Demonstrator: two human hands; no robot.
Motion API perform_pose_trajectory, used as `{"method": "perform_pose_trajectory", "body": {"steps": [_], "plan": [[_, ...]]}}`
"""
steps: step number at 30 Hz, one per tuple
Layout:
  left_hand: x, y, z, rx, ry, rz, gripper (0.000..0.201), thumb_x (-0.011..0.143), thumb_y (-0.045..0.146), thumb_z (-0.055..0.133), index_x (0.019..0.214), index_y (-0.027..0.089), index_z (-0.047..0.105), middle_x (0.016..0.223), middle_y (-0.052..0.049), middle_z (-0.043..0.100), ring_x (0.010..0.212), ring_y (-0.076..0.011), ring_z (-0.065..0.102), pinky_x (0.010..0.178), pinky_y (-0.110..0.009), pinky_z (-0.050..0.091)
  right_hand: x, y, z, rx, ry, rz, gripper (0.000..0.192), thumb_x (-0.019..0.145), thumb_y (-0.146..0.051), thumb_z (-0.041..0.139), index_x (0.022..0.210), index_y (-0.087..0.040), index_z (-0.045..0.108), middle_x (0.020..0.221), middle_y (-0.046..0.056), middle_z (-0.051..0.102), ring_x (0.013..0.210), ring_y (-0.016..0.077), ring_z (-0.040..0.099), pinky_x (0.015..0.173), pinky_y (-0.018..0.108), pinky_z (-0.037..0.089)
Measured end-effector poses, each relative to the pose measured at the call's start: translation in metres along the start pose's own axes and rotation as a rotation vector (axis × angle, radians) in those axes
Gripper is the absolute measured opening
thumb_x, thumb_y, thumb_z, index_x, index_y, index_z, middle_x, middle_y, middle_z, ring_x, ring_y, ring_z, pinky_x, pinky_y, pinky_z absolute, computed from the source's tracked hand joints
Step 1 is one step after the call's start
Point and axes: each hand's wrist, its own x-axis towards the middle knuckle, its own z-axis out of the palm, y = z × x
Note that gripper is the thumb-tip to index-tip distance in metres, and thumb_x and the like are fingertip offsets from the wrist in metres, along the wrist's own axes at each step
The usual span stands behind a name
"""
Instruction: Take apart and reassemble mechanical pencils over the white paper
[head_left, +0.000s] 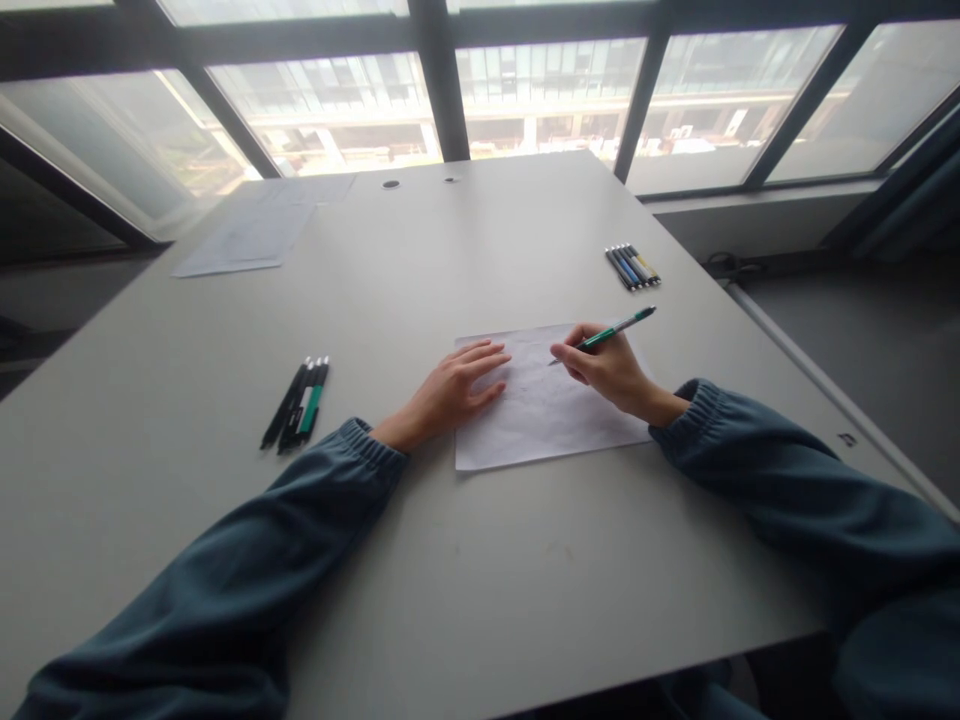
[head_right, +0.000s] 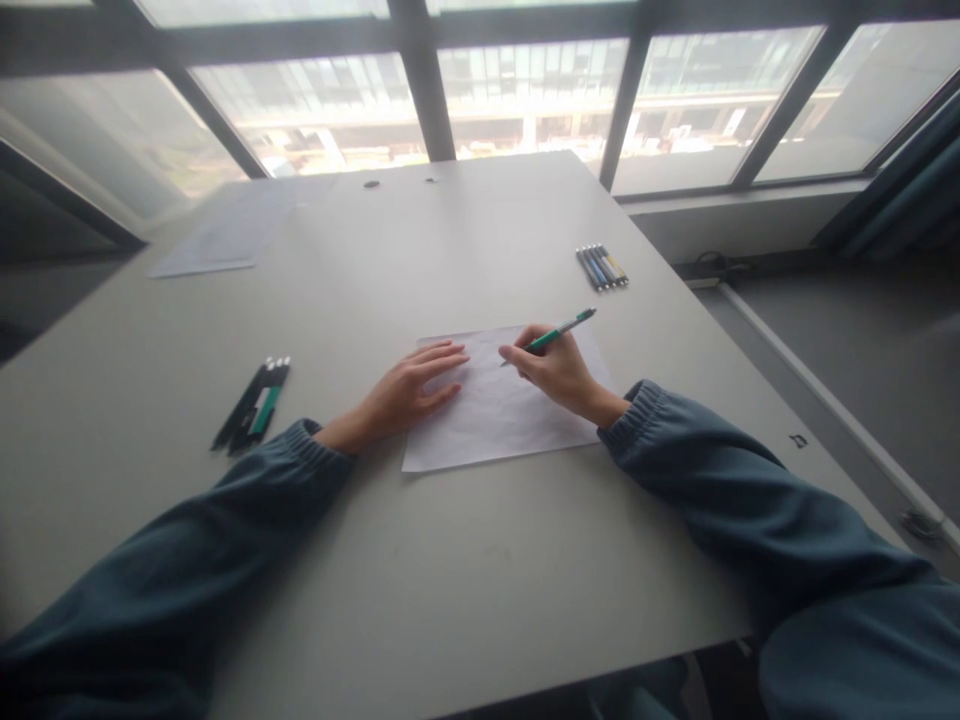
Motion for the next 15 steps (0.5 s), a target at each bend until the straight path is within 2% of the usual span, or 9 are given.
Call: {"method": "perform_pose_trajectory", "body": {"steps": [2,4,7,10,15], "plan": [[0.001,-0.001,0.001,0.005,-0.006,-0.004,0.042,0.096,0.039,0.059,0.134,0.023,0.065,0.147,-0.008,0.059,0.142,-0.0281,0.049,0.119,-0.050,0.043,-0.005,-0.001,0.002,-0.082,0.006,-0.013,0.039,0.083,-0.052,0.075,0.070,-0.020,0.059,0.051,-0.002,0.058,0.042,0.0095,0.047,0.042,0.024,0.033],[0.001,0.000,0.001,0.008,-0.005,-0.007,0.039,0.096,0.039,0.059,0.130,0.022,0.067,0.146,-0.009,0.060,0.141,-0.0282,0.050,0.118,-0.049,0.044,-0.008,0.001,0.004,-0.136,-0.044,-0.009,0.040,0.086,-0.055,0.072,0.071,-0.020,0.059,0.053,0.000,0.062,0.041,0.0100,0.048,0.042,0.024,0.035],[0.002,0.001,0.001,-0.001,-0.002,-0.017,0.037,0.096,0.037,0.059,0.128,0.023,0.068,0.145,-0.008,0.060,0.140,-0.0281,0.051,0.117,-0.050,0.044,-0.011,0.006,0.005,-0.203,-0.083,-0.010,0.041,0.083,-0.056,0.073,0.071,-0.020,0.059,0.055,0.001,0.064,0.043,0.0113,0.052,0.044,0.024,0.037],[0.003,0.001,0.001,-0.011,0.002,-0.018,0.035,0.095,0.036,0.059,0.128,0.025,0.069,0.145,-0.007,0.061,0.140,-0.0282,0.052,0.117,-0.050,0.044,-0.010,0.014,0.005,-0.266,-0.069,-0.044,0.038,0.084,-0.053,0.073,0.071,-0.021,0.057,0.056,0.001,0.064,0.047,0.0128,0.055,0.046,0.025,0.038],[0.004,0.002,0.001,0.002,-0.004,-0.018,0.035,0.096,0.036,0.059,0.127,0.024,0.069,0.145,-0.008,0.060,0.140,-0.0285,0.052,0.117,-0.050,0.044,-0.009,0.020,0.004,-0.299,-0.088,-0.033,0.031,0.084,-0.043,0.073,0.072,-0.023,0.052,0.054,-0.002,0.060,0.044,0.0127,0.053,0.045,0.026,0.037]]}}
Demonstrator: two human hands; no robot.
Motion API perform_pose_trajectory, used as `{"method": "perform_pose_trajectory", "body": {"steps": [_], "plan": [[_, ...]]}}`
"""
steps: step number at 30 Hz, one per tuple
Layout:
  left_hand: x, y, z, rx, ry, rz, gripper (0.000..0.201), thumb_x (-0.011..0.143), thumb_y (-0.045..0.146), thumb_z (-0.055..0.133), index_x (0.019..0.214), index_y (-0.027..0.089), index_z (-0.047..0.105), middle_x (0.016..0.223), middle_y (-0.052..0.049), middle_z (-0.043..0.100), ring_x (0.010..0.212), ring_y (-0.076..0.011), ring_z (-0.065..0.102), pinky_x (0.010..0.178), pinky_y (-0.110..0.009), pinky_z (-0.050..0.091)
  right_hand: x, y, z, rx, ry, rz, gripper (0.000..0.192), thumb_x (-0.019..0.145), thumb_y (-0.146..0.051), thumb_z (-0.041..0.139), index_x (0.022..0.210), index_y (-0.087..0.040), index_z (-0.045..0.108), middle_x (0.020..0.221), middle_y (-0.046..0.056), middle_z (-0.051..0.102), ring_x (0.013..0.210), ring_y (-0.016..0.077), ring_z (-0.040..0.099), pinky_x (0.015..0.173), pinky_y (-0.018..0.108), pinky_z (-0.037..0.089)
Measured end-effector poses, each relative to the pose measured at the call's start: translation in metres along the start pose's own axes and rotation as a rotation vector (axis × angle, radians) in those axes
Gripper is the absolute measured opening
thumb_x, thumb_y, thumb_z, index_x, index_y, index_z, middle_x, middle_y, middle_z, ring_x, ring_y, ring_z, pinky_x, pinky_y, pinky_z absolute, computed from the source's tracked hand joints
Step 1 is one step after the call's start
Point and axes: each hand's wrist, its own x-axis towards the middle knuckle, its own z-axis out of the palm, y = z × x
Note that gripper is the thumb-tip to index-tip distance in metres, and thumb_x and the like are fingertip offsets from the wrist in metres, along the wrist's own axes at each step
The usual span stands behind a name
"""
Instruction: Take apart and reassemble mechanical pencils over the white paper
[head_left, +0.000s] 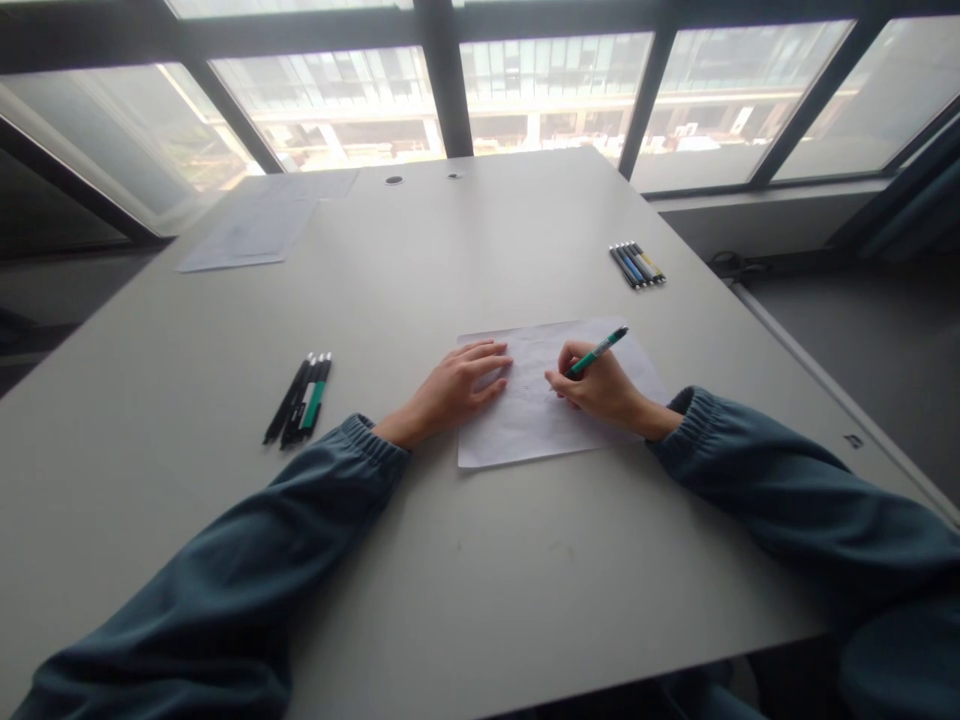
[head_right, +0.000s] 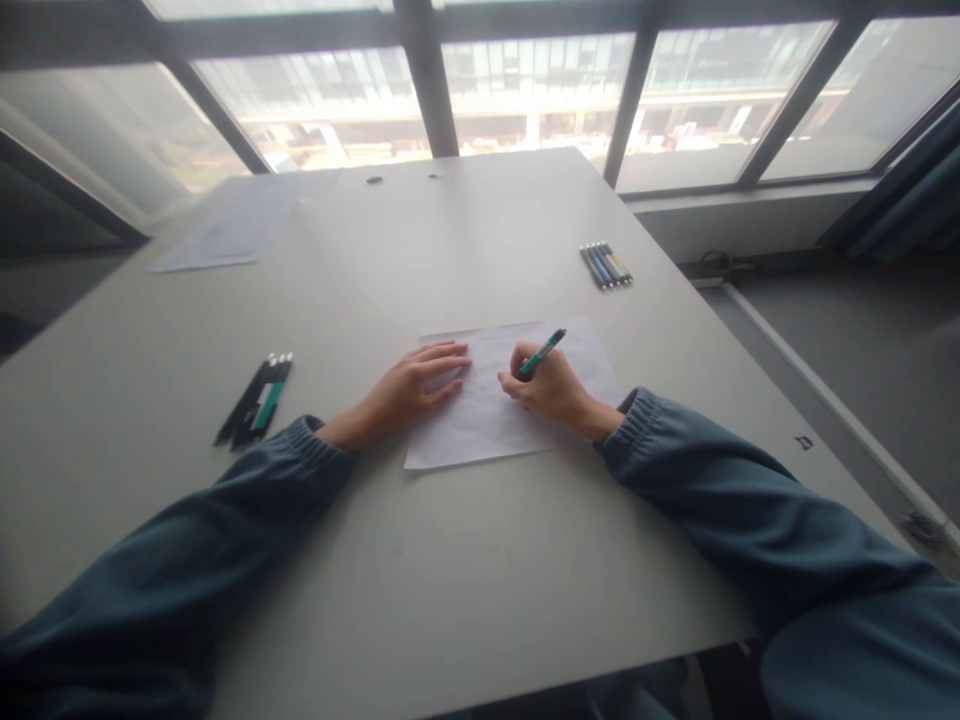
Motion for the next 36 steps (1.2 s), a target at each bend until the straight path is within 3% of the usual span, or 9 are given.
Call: {"method": "perform_pose_trajectory", "body": {"steps": [11,26,33,36], "plan": [[0.0007,-0.0010,0.0002,0.007,-0.004,0.002,0.035,0.095,0.035,0.059,0.127,0.025,0.069,0.145,-0.008,0.060,0.139,-0.0284,0.052,0.117,-0.050,0.044,0.0014,-0.0042,-0.0009,-0.040,-0.032,0.009,0.028,0.081,-0.037,0.074,0.069,-0.023,0.053,0.052,-0.002,0.059,0.047,0.0135,0.051,0.048,0.027,0.037],[-0.0001,-0.0028,0.0008,0.013,0.002,0.002,0.035,0.096,0.037,0.059,0.127,0.025,0.069,0.145,-0.008,0.061,0.139,-0.0282,0.052,0.117,-0.049,0.045,0.0041,-0.0050,0.0004,-0.139,0.025,-0.031,0.024,0.078,-0.027,0.069,0.065,-0.022,0.050,0.057,-0.002,0.056,0.056,0.0133,0.048,0.054,0.027,0.036],[0.0008,-0.0030,0.0010,0.022,0.000,0.005,0.035,0.096,0.036,0.058,0.126,0.023,0.069,0.145,-0.008,0.061,0.139,-0.0282,0.053,0.117,-0.049,0.045,0.0041,-0.0056,0.0006,-0.157,0.038,-0.033,0.023,0.078,-0.024,0.067,0.064,-0.022,0.049,0.053,-0.004,0.054,0.051,0.0116,0.047,0.052,0.026,0.036],[0.0004,-0.0017,0.0000,0.022,-0.006,0.003,0.035,0.096,0.036,0.058,0.126,0.023,0.069,0.145,-0.008,0.061,0.139,-0.0277,0.053,0.117,-0.048,0.045,0.0042,-0.0057,0.0005,-0.063,0.048,0.002,0.024,0.080,-0.027,0.068,0.065,-0.022,0.049,0.052,-0.004,0.056,0.045,0.0106,0.049,0.046,0.024,0.035]]}}
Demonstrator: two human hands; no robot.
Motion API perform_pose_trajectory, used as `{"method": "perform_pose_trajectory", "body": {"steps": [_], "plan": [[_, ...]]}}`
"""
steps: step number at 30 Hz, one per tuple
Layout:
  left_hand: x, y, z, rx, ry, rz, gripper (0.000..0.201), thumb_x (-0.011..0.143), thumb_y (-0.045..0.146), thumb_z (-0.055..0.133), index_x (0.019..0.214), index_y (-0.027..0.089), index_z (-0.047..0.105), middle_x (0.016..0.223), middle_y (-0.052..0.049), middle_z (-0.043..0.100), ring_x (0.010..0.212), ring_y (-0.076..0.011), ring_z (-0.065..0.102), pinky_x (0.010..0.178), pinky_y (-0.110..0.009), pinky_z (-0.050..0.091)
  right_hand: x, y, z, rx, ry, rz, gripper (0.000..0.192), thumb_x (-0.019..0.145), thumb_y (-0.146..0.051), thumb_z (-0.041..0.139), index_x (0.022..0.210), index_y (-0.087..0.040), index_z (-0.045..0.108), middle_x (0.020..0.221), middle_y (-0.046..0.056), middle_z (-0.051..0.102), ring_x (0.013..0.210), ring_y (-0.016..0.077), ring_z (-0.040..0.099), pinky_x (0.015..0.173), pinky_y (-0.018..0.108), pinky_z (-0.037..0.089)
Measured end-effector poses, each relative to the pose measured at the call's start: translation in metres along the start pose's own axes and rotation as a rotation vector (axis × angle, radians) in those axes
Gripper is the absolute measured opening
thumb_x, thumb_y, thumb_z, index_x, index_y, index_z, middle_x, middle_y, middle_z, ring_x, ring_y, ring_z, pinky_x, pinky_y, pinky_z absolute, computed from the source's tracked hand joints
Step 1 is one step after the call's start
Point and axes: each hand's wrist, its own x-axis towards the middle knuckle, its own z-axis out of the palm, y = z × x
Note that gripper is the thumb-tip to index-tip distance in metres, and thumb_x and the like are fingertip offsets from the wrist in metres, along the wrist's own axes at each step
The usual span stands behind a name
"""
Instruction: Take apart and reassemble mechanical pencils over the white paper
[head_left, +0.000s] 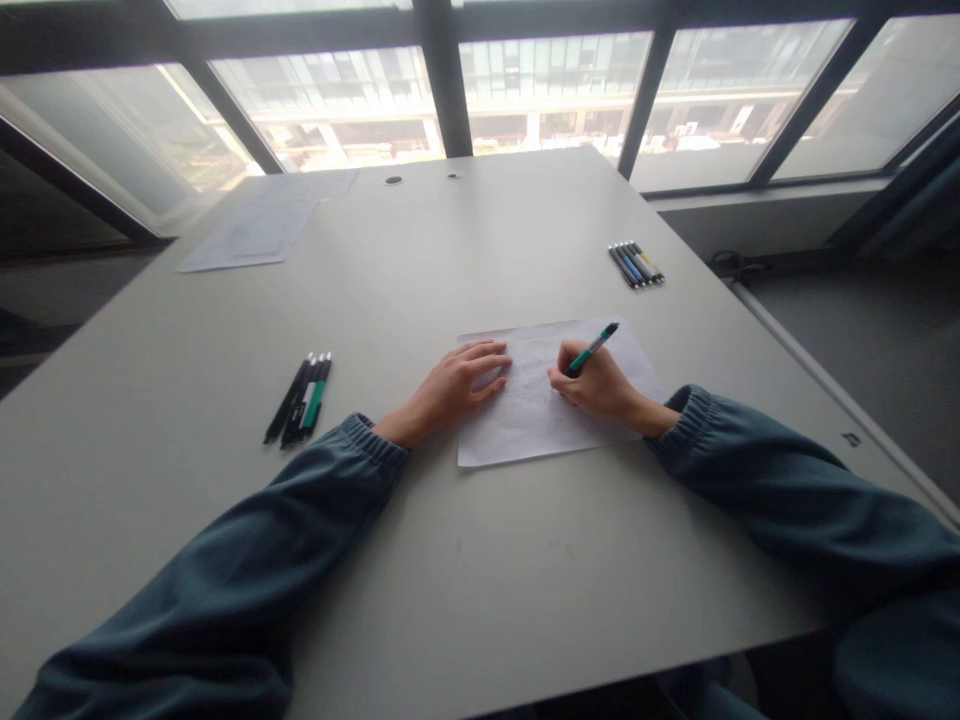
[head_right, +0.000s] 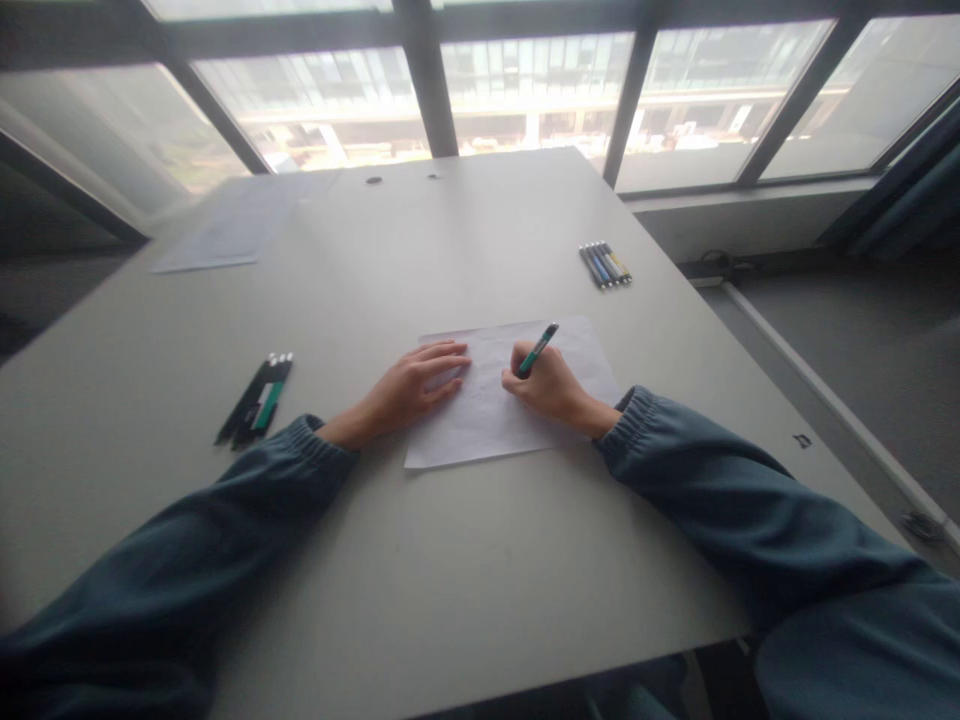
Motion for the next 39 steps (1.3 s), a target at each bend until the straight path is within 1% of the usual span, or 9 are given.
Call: {"method": "perform_pose_trajectory", "body": {"steps": [3,7,11,15,20,26,29,33,39], "plan": [[-0.001,0.002,-0.001,0.003,-0.006,-0.009,0.035,0.096,0.034,0.058,0.126,0.022,0.069,0.145,-0.008,0.061,0.139,-0.0273,0.053,0.117,-0.047,0.044,0.002,0.000,-0.001,0.182,0.120,0.045,0.030,0.084,-0.037,0.069,0.068,-0.022,0.049,0.051,-0.003,0.058,0.040,0.0097,0.048,0.041,0.023,0.034],[-0.002,0.001,0.000,0.008,0.000,-0.010,0.034,0.095,0.034,0.059,0.126,0.023,0.069,0.144,-0.007,0.061,0.138,-0.0276,0.053,0.116,-0.048,0.045,0.006,0.001,-0.003,0.293,0.257,0.009,0.038,0.081,-0.048,0.076,0.070,-0.021,0.052,0.047,-0.007,0.050,0.041,0.0077,0.044,0.041,0.021,0.032],[-0.002,-0.001,0.000,-0.011,0.034,0.003,0.033,0.096,0.032,0.058,0.126,0.022,0.068,0.140,-0.009,0.064,0.135,-0.0271,0.056,0.115,-0.048,0.046,0.007,-0.002,-0.003,0.401,0.148,-0.009,0.031,0.084,-0.047,0.073,0.082,-0.019,0.062,0.060,-0.003,0.060,0.047,0.0088,0.050,0.042,0.021,0.033],[-0.003,0.005,-0.006,-0.085,0.184,0.025,0.035,0.098,0.029,0.058,0.132,0.020,0.062,0.132,-0.010,0.067,0.125,-0.0240,0.061,0.111,-0.044,0.048,0.002,-0.007,-0.004,0.494,-0.050,-0.091,0.028,0.093,-0.042,0.057,0.105,-0.018,0.066,0.079,0.003,0.070,0.055,0.0115,0.058,0.044,0.023,0.038],[-0.003,0.013,-0.014,-0.182,0.249,0.189,0.037,0.094,0.032,0.068,0.128,0.021,0.063,0.121,-0.010,0.072,0.116,-0.0229,0.063,0.104,-0.042,0.050,-0.005,-0.014,-0.005,0.406,-0.115,-0.149,0.017,0.085,-0.030,0.073,0.091,-0.019,0.063,0.066,-0.003,0.062,0.056,0.0095,0.054,0.051,0.023,0.042],[-0.004,0.010,-0.012,-0.124,0.223,0.206,0.018,0.097,0.035,0.062,0.093,0.020,0.071,0.089,-0.006,0.073,0.092,-0.0207,0.064,0.089,-0.039,0.050,-0.005,-0.020,-0.008,0.526,-0.305,-0.093,0.033,0.086,-0.040,0.075,0.109,-0.016,0.072,0.089,0.007,0.075,0.064,0.0137,0.062,0.055,0.027,0.046],[-0.005,0.009,-0.011,-0.121,0.288,0.171,0.023,0.099,0.036,0.059,0.087,0.020,0.070,0.084,-0.006,0.070,0.086,-0.0197,0.062,0.084,-0.037,0.050,0.000,-0.014,-0.010,0.724,-0.285,0.028,0.044,0.089,-0.053,0.067,0.116,-0.018,0.070,0.079,0.005,0.072,0.057,0.0129,0.057,0.049,0.026,0.038],[-0.005,0.008,-0.010,-0.139,0.379,0.103,0.024,0.099,0.036,0.058,0.086,0.019,0.069,0.084,-0.006,0.070,0.082,-0.0189,0.060,0.081,-0.036,0.050,0.008,-0.006,-0.014,0.977,-0.183,0.200,0.054,0.092,-0.066,0.053,0.107,-0.018,0.073,0.073,0.003,0.064,0.057,0.0126,0.051,0.048,0.025,0.035],[-0.005,0.006,-0.009,-0.134,0.380,0.060,0.023,0.099,0.037,0.059,0.089,0.019,0.070,0.086,-0.006,0.070,0.084,-0.0190,0.060,0.079,-0.034,0.050,0.011,0.000,-0.015,1.006,-0.129,0.274,0.032,0.085,-0.046,0.070,0.103,-0.020,0.074,0.081,0.004,0.064,0.062,0.0120,0.050,0.052,0.025,0.038]]}}
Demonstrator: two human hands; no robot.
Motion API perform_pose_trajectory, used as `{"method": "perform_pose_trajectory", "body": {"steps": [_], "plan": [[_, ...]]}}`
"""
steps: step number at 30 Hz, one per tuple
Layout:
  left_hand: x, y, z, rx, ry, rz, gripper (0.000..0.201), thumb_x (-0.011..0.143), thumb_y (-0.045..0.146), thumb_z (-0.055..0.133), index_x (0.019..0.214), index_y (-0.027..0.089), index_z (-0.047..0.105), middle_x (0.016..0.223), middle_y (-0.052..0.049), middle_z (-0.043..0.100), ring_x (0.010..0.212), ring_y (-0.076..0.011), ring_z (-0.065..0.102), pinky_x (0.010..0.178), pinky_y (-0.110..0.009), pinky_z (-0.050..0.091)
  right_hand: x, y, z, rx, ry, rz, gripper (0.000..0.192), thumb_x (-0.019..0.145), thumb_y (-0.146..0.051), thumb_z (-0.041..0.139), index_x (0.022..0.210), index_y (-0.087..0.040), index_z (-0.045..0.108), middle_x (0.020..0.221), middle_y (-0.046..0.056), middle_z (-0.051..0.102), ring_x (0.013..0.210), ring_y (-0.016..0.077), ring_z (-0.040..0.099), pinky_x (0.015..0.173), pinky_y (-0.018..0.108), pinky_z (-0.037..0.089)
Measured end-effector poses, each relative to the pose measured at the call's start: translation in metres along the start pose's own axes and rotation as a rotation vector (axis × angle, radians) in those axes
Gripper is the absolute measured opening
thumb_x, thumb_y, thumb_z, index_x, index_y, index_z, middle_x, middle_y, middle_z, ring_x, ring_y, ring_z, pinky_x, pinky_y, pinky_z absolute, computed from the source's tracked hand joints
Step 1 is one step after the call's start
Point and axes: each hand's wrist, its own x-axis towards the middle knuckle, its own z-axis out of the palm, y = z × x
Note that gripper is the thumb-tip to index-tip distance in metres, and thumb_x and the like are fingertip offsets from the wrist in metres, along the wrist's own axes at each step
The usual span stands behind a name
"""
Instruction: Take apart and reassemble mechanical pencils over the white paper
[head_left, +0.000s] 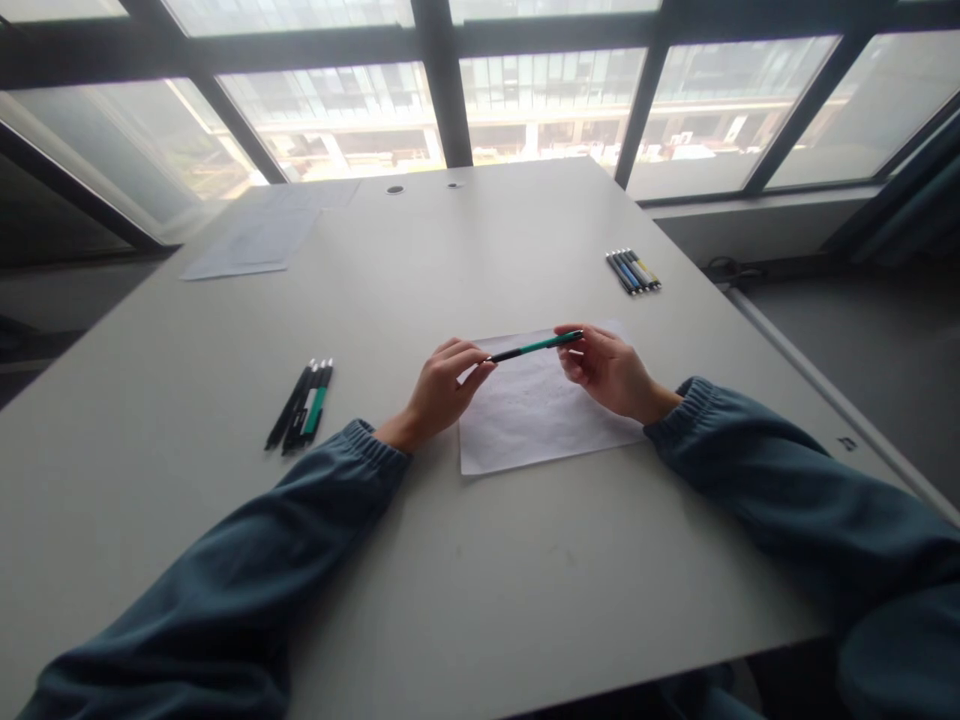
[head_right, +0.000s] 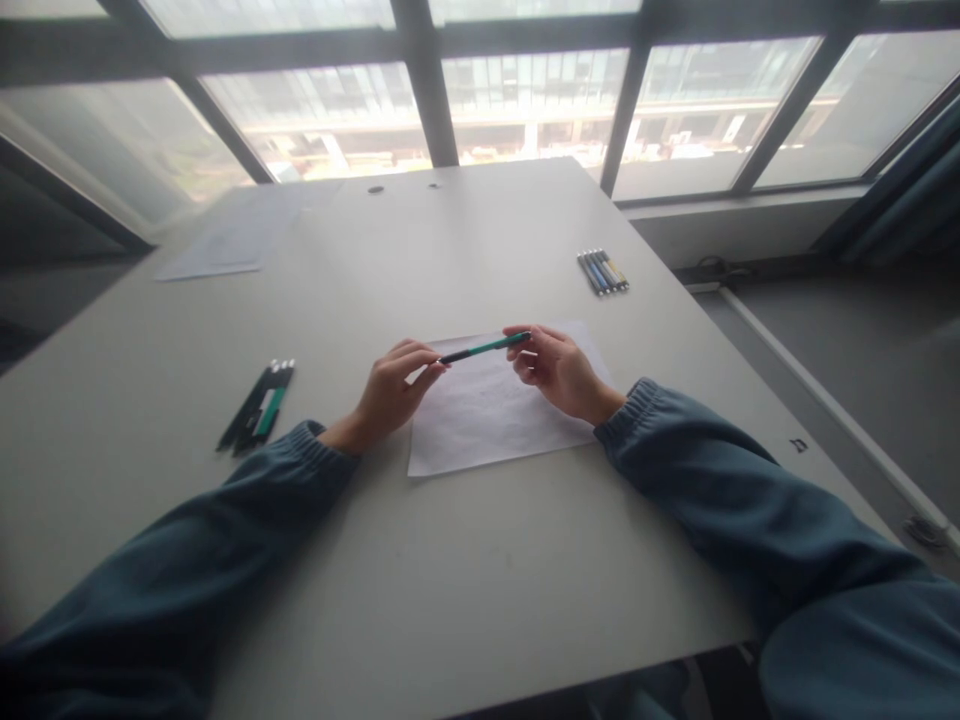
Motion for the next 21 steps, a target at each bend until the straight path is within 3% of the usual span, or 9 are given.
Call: {"method": "perform_pose_trajectory", "body": {"steps": [9,13,18,21], "plan": [[-0.0004,-0.0006,-0.0003,-0.013,-0.011,0.002,0.025,0.099,0.038,0.058,0.089,0.019,0.070,0.086,-0.006,0.070,0.083,-0.0195,0.061,0.079,-0.035,0.051,-0.0026,-0.0011,0.0005,0.008,-0.007,-0.003,0.026,0.085,-0.038,0.072,0.100,-0.017,0.074,0.074,0.001,0.060,0.060,0.0094,0.049,0.050,0.022,0.035],[-0.0005,-0.0009,0.0001,0.018,0.010,-0.029,0.024,0.099,0.039,0.058,0.091,0.020,0.070,0.086,-0.006,0.070,0.084,-0.0197,0.061,0.080,-0.036,0.051,-0.0019,-0.0025,0.0029,-0.039,0.043,0.005,0.026,0.084,-0.039,0.066,0.098,-0.017,0.072,0.074,0.003,0.064,0.062,0.0125,0.053,0.048,0.024,0.035],[-0.0007,-0.0022,0.0003,0.047,0.041,-0.060,0.025,0.099,0.039,0.058,0.091,0.020,0.071,0.086,-0.006,0.070,0.086,-0.0201,0.062,0.081,-0.036,0.052,0.0029,0.0013,0.0041,-0.168,0.191,-0.177,0.022,0.079,-0.037,0.074,0.092,-0.020,0.070,0.070,0.000,0.062,0.062,0.0126,0.054,0.049,0.025,0.034],[-0.0006,-0.0022,-0.0002,0.045,0.058,-0.077,0.022,0.098,0.038,0.060,0.093,0.020,0.072,0.088,-0.006,0.071,0.086,-0.0203,0.063,0.082,-0.035,0.052,0.0052,0.0046,0.0031,-0.235,0.251,-0.277,0.024,0.078,-0.039,0.079,0.087,-0.019,0.071,0.071,0.001,0.064,0.063,0.0120,0.055,0.053,0.026,0.040]]}}
